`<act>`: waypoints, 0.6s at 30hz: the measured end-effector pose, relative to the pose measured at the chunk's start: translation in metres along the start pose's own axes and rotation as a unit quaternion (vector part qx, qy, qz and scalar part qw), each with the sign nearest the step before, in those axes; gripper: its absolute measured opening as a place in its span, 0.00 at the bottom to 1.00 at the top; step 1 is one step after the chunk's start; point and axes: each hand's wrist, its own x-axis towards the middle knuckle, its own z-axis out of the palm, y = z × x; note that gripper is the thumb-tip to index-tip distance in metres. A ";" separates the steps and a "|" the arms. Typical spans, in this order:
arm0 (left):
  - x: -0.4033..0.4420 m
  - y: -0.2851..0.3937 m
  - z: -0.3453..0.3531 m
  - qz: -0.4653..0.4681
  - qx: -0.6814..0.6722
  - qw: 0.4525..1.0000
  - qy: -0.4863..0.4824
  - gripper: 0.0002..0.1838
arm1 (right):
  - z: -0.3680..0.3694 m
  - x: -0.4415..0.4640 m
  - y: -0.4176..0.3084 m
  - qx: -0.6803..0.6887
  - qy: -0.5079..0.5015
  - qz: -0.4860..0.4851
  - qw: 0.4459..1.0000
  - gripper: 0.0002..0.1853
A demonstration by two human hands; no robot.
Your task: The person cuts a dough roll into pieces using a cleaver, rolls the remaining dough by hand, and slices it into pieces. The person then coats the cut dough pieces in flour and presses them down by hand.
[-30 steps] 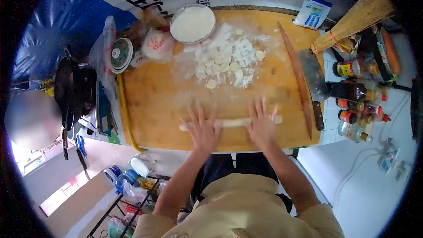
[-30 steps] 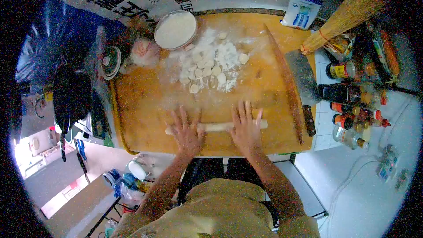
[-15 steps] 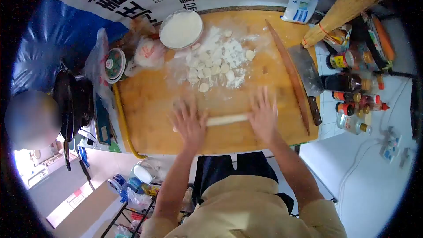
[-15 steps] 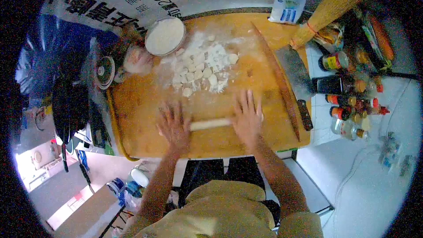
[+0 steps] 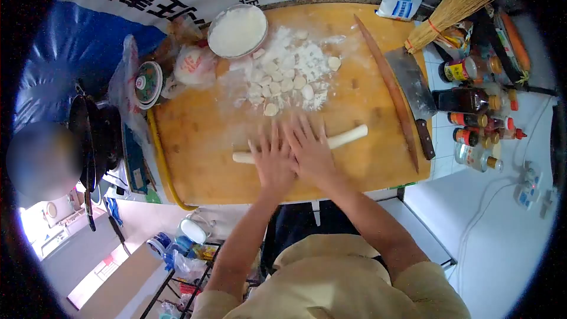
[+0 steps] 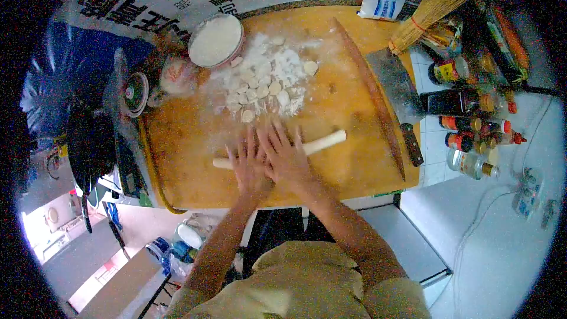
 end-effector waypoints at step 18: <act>-0.063 -0.020 0.005 -0.035 -0.094 0.995 -0.010 0.33 | -0.015 -0.059 0.037 -0.080 -0.063 0.022 0.995 0.43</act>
